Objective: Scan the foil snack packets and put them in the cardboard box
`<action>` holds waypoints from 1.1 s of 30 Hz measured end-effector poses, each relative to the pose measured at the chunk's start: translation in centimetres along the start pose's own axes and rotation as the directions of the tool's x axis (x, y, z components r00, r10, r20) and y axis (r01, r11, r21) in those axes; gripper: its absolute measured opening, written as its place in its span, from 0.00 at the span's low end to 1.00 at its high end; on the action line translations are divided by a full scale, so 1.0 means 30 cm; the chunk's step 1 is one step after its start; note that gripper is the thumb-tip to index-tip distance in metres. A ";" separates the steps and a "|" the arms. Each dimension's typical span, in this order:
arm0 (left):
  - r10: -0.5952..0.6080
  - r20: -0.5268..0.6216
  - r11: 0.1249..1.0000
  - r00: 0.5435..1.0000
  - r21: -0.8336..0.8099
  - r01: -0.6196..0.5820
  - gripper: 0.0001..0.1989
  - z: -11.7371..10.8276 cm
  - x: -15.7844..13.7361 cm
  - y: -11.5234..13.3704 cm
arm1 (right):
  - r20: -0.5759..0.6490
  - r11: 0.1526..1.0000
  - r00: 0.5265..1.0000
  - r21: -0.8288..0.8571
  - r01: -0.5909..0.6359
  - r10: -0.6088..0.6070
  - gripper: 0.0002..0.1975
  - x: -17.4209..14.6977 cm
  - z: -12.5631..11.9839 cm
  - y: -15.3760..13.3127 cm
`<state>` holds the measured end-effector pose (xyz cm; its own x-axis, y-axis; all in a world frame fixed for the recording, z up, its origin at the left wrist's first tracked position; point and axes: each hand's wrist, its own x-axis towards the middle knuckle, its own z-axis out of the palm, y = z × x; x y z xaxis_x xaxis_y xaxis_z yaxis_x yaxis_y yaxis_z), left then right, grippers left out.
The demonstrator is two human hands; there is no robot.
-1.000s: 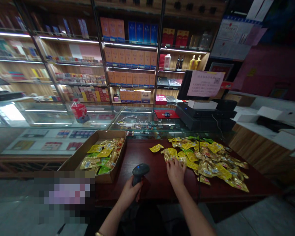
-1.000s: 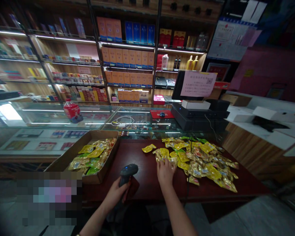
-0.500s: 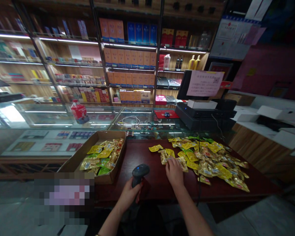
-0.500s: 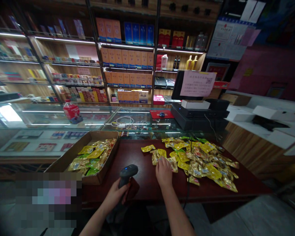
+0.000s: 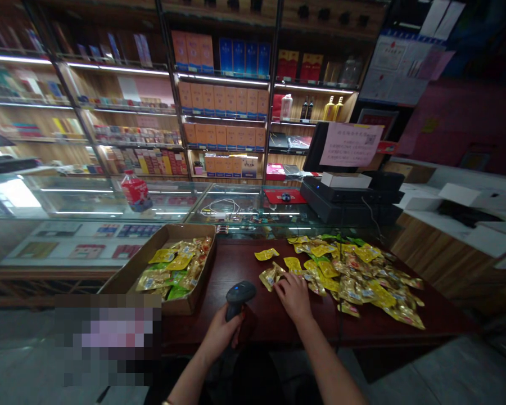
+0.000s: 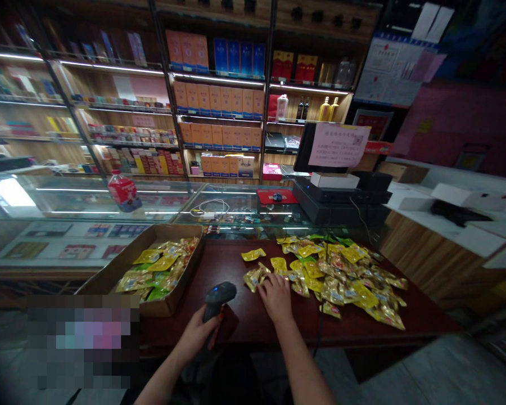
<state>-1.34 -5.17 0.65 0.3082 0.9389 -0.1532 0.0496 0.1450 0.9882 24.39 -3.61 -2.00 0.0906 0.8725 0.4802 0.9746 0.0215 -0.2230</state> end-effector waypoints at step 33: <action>0.014 0.060 1.000 0.998 -0.010 -0.013 0.18 -0.004 0.008 -0.019 | -0.058 0.680 0.940 0.706 -0.199 0.335 0.19 0.026 0.066 0.101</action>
<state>-1.42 -5.00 0.04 0.3650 0.9205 -0.1394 0.0358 0.1357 0.9901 27.02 -1.89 -3.97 0.4239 0.7994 0.4257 0.4997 0.1856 -0.8461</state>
